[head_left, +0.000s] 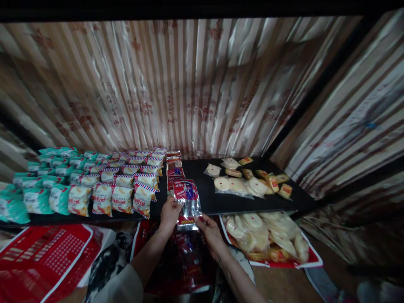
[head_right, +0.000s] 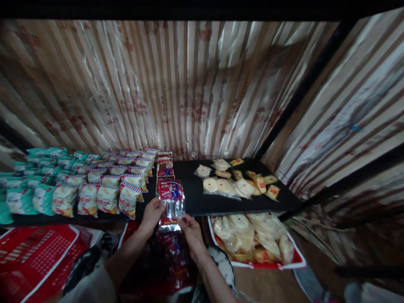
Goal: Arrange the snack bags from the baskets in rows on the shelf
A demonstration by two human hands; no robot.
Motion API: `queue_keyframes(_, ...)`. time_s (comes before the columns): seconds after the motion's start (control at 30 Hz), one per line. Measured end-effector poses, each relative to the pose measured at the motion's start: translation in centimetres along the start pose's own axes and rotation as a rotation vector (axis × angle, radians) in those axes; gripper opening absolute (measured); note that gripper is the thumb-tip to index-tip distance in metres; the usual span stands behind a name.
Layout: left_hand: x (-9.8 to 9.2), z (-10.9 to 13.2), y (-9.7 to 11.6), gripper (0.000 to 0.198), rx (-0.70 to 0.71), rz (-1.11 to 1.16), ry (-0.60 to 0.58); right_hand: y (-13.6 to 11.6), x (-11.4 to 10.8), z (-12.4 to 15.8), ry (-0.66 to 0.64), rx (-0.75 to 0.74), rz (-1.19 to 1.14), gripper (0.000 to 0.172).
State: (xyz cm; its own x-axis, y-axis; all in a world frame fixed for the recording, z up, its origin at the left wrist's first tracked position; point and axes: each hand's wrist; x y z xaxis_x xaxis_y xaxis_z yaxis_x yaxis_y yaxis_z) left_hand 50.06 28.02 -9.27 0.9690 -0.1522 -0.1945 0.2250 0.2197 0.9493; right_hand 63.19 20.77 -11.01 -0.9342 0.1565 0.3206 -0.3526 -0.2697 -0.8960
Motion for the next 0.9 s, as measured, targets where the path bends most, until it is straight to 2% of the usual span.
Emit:
queue_keyframes(0.13,0.0,-3.2,1.7,0.038,0.018,-0.075,0.084,-2.3,0.7,-4.3,0.058,-0.047,0.016,0.034)
queue_keyframes(0.2,0.1,-4.1,2.3,0.049,0.098,-0.213,0.18,-3.2,1.1,-7.0,0.131,-0.068,0.039,0.033)
queue_keyframes(0.27,0.2,-4.7,2.5,0.054,0.236,-0.407,0.259,-4.0,1.6,-9.9,0.178,-0.094,0.064,0.031)
queue_keyframes(0.33,0.5,-5.4,2.3,0.053,0.355,-0.553,0.264,-4.6,2.1,-12.9,0.195,-0.116,0.099,0.029)
queue_keyframes(0.4,0.9,-6.5,1.9,0.053,0.409,-0.633,0.215,-5.0,2.8,-15.8,0.189,-0.126,0.137,0.026)
queue_keyframes(0.5,1.3,-8.5,1.4,0.055,0.408,-0.697,0.156,-5.5,3.7,-19.6,0.206,-0.136,0.224,0.021)
queue_keyframes(0.63,1.4,-11.2,1.3,0.06,0.332,-0.722,0.131,-5.6,4.5,-23.2,0.223,-0.153,0.378,0.017)
queue_keyframes(0.8,1.4,-13.0,0.9,0.053,0.316,-0.733,0.146,-5.6,4.4,-25.6,0.227,-0.178,0.618,0.017)
queue_keyframes(0.9,1.4,-13.5,0.5,0.05,0.331,-0.696,0.166,-5.6,4.3,-26.2,0.233,-0.177,0.737,0.026)
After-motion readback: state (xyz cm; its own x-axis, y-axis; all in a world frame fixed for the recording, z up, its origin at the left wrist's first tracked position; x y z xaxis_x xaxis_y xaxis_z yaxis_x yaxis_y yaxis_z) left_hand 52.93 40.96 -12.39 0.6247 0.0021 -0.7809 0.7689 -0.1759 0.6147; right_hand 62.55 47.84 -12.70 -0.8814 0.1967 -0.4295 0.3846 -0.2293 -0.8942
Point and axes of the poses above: each hand's wrist, its own z-axis away from the middle knuckle, its own x-axis out of the palm, y = z × x, and after that the axes turned 7 degrees about -y, right-handed
